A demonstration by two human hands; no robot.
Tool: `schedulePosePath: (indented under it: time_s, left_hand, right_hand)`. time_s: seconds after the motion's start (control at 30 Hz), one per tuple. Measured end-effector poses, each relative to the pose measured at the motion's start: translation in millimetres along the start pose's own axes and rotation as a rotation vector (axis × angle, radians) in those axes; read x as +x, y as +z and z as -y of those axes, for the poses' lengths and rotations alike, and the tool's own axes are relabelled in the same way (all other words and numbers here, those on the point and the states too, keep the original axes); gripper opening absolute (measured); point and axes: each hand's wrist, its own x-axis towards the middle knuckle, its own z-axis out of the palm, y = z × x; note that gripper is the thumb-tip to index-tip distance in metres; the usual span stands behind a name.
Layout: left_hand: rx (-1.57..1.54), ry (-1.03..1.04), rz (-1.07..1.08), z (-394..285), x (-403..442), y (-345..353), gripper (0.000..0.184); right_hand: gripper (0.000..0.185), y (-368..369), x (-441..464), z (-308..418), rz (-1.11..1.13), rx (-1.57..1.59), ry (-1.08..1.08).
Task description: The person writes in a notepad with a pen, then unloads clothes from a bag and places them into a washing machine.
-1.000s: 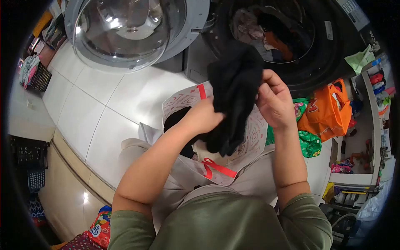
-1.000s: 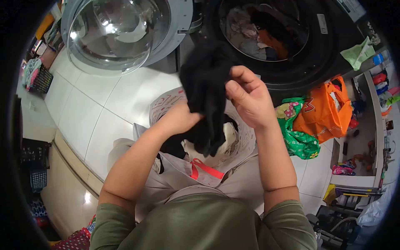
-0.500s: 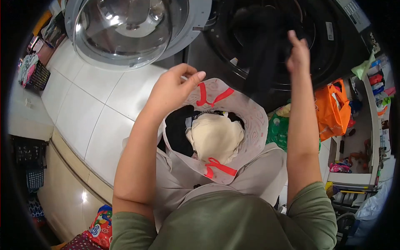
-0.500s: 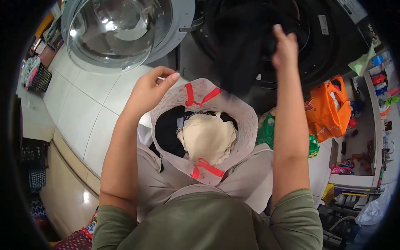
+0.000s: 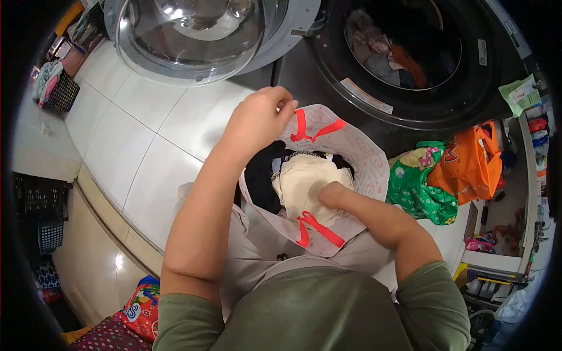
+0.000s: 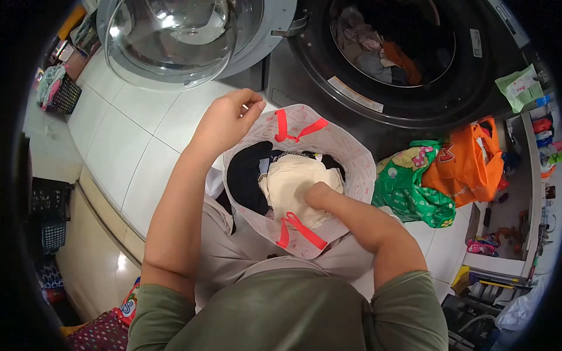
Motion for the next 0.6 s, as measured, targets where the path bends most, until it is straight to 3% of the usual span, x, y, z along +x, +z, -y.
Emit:
schedulePosePath:
  time_s: [0.1,0.17,0.23,0.27,0.3,0.37,0.43,0.47,0.5,0.53,0.57,0.6]
  left_hand:
    - [-0.156,-0.038,0.091,-2.3,-2.0,-8.0,0.032]
    - [-0.235,-0.004,0.208,-4.1,-4.4,-5.1,0.039]
    - [-0.216,0.081,0.35,-0.1,-14.8,1.9,0.048]
    - [-0.084,0.176,0.534,-1.8,-12.8,5.8,0.06]
    - [-0.039,0.154,0.592,-5.9,-11.3,12.2,0.058]
    - [0.057,0.109,0.708,-16.6,-8.4,23.8,0.053]
    - [-0.438,-0.014,0.484,-33.2,-10.7,21.9,0.042]
    - [-0.75,-0.096,0.426,-36.4,-9.8,24.8,0.039]
    - [-1.061,-0.18,0.357,-38.7,-9.8,26.2,0.035]
    - [-1.234,-0.167,0.342,-46.0,-13.9,18.1,0.03]
    - [-1.141,-0.101,0.401,-44.4,-12.9,10.2,0.03]
    - [-1.046,-0.04,0.455,-38.0,-12.4,1.1,0.029]
  right_hand:
    - [0.026,-70.3,-33.7,-2.4,-0.133,0.33,0.04]
    - [0.023,-133.2,-63.8,-19.4,-0.366,0.699,-0.149]
    - [0.014,-195.7,-120.6,-21.4,-0.666,0.97,-0.255]
    - [0.014,-213.2,-145.5,-17.6,-0.857,1.261,-0.36]
    - [0.015,-227.4,-165.8,-14.2,-1.049,1.55,-0.467]
    - [0.033,-244.5,-183.0,-16.9,-1.367,1.599,-0.536]
    - [0.065,-249.4,-185.2,-13.1,-1.341,1.276,-0.458]
    - [0.093,-240.2,-177.3,-18.7,-1.245,1.006,-0.353]
    - [0.099,-216.6,-160.3,-16.0,-1.089,1.077,-0.18]
    - [0.092,-213.3,-159.2,1.5,-0.78,1.23,-0.176]
    - [0.087,-196.5,-149.5,13.6,-0.686,1.157,-0.11]
    - [0.081,-188.1,-137.4,28.2,-0.618,1.235,-0.198]
